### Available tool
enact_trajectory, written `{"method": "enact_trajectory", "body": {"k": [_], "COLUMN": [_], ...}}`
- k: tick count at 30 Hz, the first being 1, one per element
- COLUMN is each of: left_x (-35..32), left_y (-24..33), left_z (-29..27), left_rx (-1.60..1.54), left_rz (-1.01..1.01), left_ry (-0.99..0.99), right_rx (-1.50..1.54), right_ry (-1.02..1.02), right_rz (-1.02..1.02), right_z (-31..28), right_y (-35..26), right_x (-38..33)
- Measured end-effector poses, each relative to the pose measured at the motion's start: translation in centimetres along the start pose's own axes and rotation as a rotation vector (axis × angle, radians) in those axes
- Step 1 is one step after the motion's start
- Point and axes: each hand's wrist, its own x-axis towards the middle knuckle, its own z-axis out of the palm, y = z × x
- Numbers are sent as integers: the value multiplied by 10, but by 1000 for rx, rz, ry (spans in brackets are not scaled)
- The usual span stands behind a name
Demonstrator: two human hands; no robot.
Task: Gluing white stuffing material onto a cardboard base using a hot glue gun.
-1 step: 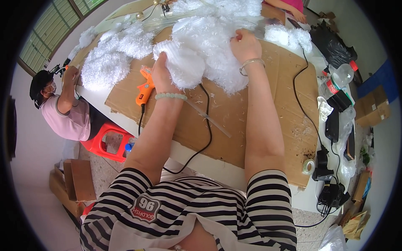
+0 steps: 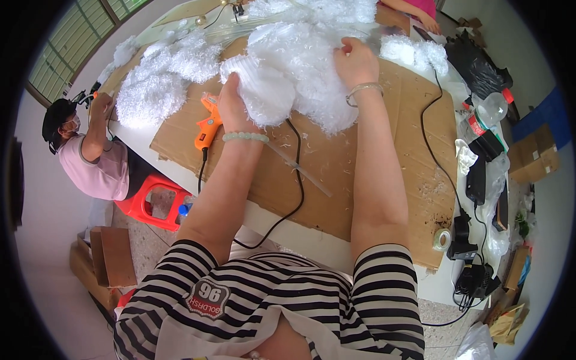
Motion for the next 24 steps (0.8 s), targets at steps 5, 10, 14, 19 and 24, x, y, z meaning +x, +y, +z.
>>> {"method": "enact_trajectory", "body": {"k": [5, 10, 14, 19, 24], "left_x": [8, -5, -2, 5, 5], "left_y": [-3, -2, -3, -6, 1], "left_z": [-6, 6, 2, -1, 0], "left_rx": [-11, 128, 166, 155, 26], "left_rz": [-1, 110, 104, 91, 69], "left_ry": [-68, -53, -126, 35, 273], "right_rx": [458, 480, 291, 381, 1130], "right_ry": [111, -162, -220, 46, 378], "right_rz": [-108, -338, -430, -419, -164], "right_z": [-23, 0, 6, -17, -82], "right_y": [-44, -86, -91, -87, -85], "right_x": [-3, -34, -38, -27, -16]}}
